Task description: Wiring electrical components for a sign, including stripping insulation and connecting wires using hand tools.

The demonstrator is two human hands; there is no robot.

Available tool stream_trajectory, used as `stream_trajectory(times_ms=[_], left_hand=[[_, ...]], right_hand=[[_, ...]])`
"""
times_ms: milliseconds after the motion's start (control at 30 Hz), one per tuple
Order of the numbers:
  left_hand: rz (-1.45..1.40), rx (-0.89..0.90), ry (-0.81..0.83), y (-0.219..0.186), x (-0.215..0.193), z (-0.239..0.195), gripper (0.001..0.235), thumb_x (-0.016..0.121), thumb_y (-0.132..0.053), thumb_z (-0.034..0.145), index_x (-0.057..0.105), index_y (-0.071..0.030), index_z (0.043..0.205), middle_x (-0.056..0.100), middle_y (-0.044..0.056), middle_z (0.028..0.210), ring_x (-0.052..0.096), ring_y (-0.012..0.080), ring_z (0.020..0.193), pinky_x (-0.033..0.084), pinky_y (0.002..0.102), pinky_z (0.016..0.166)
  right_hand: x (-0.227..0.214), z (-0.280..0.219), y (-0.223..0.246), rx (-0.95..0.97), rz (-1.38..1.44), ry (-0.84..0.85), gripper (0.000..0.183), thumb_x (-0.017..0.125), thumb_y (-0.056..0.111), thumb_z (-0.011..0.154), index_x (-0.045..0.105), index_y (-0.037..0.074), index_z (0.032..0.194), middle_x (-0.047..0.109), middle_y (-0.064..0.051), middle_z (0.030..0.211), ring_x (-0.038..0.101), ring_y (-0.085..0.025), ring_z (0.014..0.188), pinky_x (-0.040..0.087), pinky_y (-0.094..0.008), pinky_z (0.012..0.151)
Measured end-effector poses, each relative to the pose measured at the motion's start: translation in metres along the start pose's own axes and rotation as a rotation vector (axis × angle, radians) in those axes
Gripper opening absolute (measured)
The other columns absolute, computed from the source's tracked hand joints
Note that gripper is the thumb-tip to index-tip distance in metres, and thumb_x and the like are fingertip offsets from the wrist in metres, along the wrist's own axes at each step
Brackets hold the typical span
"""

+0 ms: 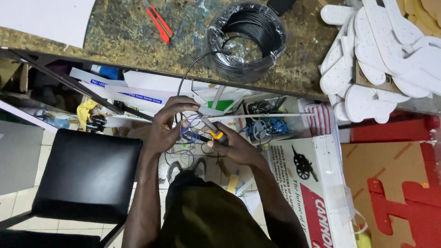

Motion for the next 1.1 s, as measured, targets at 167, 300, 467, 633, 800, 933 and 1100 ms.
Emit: stream_trajectory(times_ms=[167,300,467,633,800,933,1100], left_hand=[[-0.048,-0.095,0.122,-0.016,0.000,-0.021,0.064,0.078,-0.043,0.106,0.063,-0.012,0.160,0.052,0.015,0.168,0.028,0.0474,0.167,0.019,0.074,0.136],[-0.012,-0.246,-0.001,-0.022,-0.027,-0.051,0.047,0.071,-0.016,0.113,0.062,-0.005,0.158,0.050,0.019,0.166,0.041,0.0478,0.161,0.034,0.075,0.130],[0.384,-0.397,-0.286,-0.042,-0.030,-0.098,0.037,0.069,-0.027,0.119,0.065,-0.006,0.149,0.057,0.014,0.123,0.068,0.0304,0.110,0.056,0.057,0.108],[0.269,-0.460,-0.239,-0.028,-0.007,-0.109,0.028,0.056,-0.019,0.121,0.077,-0.004,0.133,0.072,0.022,0.118,0.074,0.0478,0.114,0.060,0.065,0.101],[0.154,-0.432,-0.459,-0.067,-0.019,-0.084,0.039,0.047,-0.003,0.120,0.069,0.004,0.152,0.069,0.026,0.131,0.070,0.0436,0.126,0.052,0.062,0.116],[-0.277,-0.288,-0.618,-0.032,-0.033,-0.071,0.032,0.049,0.001,0.120,0.072,0.005,0.143,0.076,0.018,0.111,0.071,0.0249,0.119,0.054,0.045,0.120],[-0.870,-0.295,-0.657,0.017,-0.068,0.011,0.021,0.057,-0.017,0.121,0.068,-0.001,0.131,0.049,-0.002,0.065,0.062,0.0134,0.064,0.056,0.019,0.071]], right_hand=[[0.013,0.001,-0.006,0.030,-0.068,-0.080,0.030,0.074,0.019,0.112,0.069,0.007,0.139,0.061,-0.004,0.095,0.056,-0.016,0.087,0.050,-0.036,0.075],[0.034,0.015,-0.003,0.055,-0.153,-0.212,0.036,0.074,0.023,0.112,0.068,0.007,0.144,0.065,-0.009,0.091,0.059,-0.018,0.082,0.052,-0.037,0.074],[0.064,0.011,-0.030,0.131,-0.459,-0.344,0.054,0.075,0.025,0.111,0.058,-0.002,0.156,0.074,-0.022,0.082,0.068,-0.029,0.070,0.053,-0.045,0.066],[0.099,0.008,-0.009,0.119,-0.517,-0.367,0.053,0.073,0.024,0.111,0.057,-0.001,0.155,0.075,-0.027,0.086,0.076,-0.041,0.075,0.057,-0.051,0.069],[0.128,0.004,0.003,0.160,-0.504,-0.373,0.052,0.070,0.032,0.112,0.057,-0.001,0.151,0.075,-0.028,0.089,0.077,-0.045,0.079,0.057,-0.058,0.071],[0.138,0.009,0.012,0.144,-0.499,-0.360,0.050,0.070,0.031,0.111,0.058,0.002,0.150,0.074,-0.027,0.089,0.076,-0.045,0.083,0.058,-0.058,0.075],[0.120,0.049,0.037,0.150,-0.512,-0.341,0.048,0.068,0.029,0.111,0.056,0.005,0.152,0.078,-0.027,0.101,0.079,-0.048,0.096,0.061,-0.059,0.082]])
Point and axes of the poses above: each hand's wrist, its own z-axis towards the middle knuckle, its own x-axis out of the palm, y = z × x, the point moved 3 cm from there along z, towards the middle knuckle
